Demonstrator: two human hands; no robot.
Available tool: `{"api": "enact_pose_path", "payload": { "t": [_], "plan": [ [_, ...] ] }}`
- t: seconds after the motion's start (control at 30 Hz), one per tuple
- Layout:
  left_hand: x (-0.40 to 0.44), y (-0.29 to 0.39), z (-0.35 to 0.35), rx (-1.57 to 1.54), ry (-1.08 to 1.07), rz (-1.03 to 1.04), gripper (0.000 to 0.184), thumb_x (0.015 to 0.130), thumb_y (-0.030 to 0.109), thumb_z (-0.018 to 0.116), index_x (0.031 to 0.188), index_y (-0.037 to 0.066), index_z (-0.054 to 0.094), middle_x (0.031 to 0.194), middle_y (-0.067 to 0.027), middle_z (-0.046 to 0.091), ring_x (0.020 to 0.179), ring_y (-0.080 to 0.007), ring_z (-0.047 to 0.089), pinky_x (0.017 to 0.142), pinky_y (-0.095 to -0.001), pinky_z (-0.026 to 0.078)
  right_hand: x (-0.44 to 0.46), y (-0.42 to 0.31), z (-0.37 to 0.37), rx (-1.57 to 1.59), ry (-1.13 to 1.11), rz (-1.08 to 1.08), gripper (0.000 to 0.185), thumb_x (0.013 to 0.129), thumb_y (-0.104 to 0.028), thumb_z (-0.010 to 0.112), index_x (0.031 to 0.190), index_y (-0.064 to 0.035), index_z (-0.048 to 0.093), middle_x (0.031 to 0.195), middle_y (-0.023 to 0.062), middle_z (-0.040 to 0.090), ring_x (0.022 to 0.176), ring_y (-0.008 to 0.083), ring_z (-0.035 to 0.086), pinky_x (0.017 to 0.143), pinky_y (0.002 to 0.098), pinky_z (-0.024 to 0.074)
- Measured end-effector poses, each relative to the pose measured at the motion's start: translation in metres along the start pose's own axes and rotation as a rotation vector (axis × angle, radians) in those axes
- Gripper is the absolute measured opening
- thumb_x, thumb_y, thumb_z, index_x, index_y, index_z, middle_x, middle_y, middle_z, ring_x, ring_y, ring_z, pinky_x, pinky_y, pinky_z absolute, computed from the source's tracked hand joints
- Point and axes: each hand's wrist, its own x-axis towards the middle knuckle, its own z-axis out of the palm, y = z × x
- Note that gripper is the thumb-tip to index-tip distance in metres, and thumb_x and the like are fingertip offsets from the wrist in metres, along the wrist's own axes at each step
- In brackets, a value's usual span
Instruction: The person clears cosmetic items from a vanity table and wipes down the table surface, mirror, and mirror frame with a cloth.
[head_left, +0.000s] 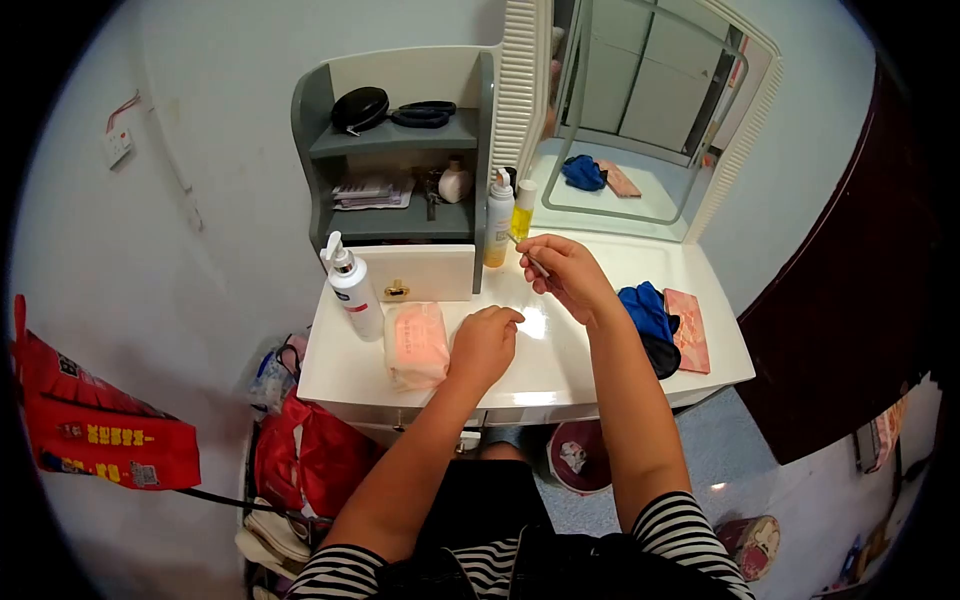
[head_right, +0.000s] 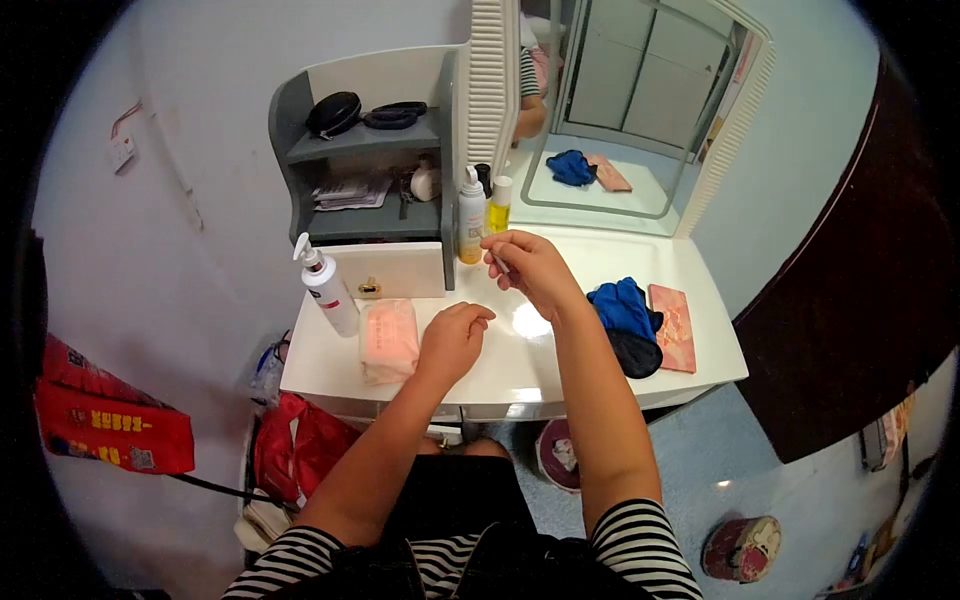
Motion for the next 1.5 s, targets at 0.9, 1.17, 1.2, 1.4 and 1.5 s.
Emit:
{"api": "enact_pose_path", "payload": {
  "t": [0.9,1.17,1.2,1.4,1.5],
  "plan": [
    [0.071,0.003,-0.075,0.275,0.439,0.030,0.024,0.096,0.015,0.060,0.118,0.012,0.072,0.099,-0.0123,0.066,0.090,-0.0330,0.065,0.076,-0.0432,0.053,-0.090,0.007,-0.006,-1.487,0.674,-0.486,0.045,0.087,-0.023,0.073,0.130,-0.0126,0.064,0.109,0.0132,0.072,0.103,0.0313,0.067,0.086,0.0400,0.0518],
    [0.067,0.040,-0.078,0.438,0.433,-0.010,0.041,0.091,0.022,0.069,0.131,0.018,0.066,0.113,-0.0139,0.055,0.096,-0.0301,0.064,0.079,-0.0420,0.054,-0.107,0.070,-0.091,-1.497,0.611,-0.326,0.048,0.081,-0.013,0.075,0.127,-0.0088,0.064,0.133,0.0180,0.061,0.121,0.0412,0.057,0.104,0.0481,0.0464],
    [0.057,0.042,-0.074,0.380,0.555,0.057,0.041,0.091,0.019,0.068,0.131,0.014,0.065,0.112,-0.0153,0.056,0.097,-0.0303,0.064,0.079,-0.0417,0.053,-0.104,0.077,-0.072,-1.460,0.542,-0.382,0.047,0.081,-0.012,0.075,0.127,-0.0093,0.064,0.134,0.0179,0.060,0.121,0.0407,0.058,0.103,0.0471,0.0475],
    [-0.005,0.026,-0.030,0.215,0.320,0.123,0.029,0.089,0.004,0.062,0.117,0.007,0.071,0.099,-0.0111,0.060,0.083,-0.0287,0.065,0.072,-0.0370,0.052,-0.083,0.097,0.029,-1.144,0.063,-0.578,0.045,0.085,-0.012,0.073,0.129,-0.0134,0.063,0.133,0.0160,0.060,0.099,0.0360,0.060,0.092,0.0442,0.0516],
    [-0.018,0.007,-0.020,0.342,0.206,0.131,0.026,0.089,0.005,0.063,0.113,0.008,0.071,0.098,-0.0112,0.062,0.084,-0.0304,0.065,0.072,-0.0387,0.053,-0.047,0.103,-0.017,-1.257,0.220,-0.613,0.039,0.085,-0.012,0.073,0.123,-0.0131,0.069,0.130,0.0130,0.064,0.103,0.0371,0.061,0.091,0.0420,0.0521]
  ]
}}
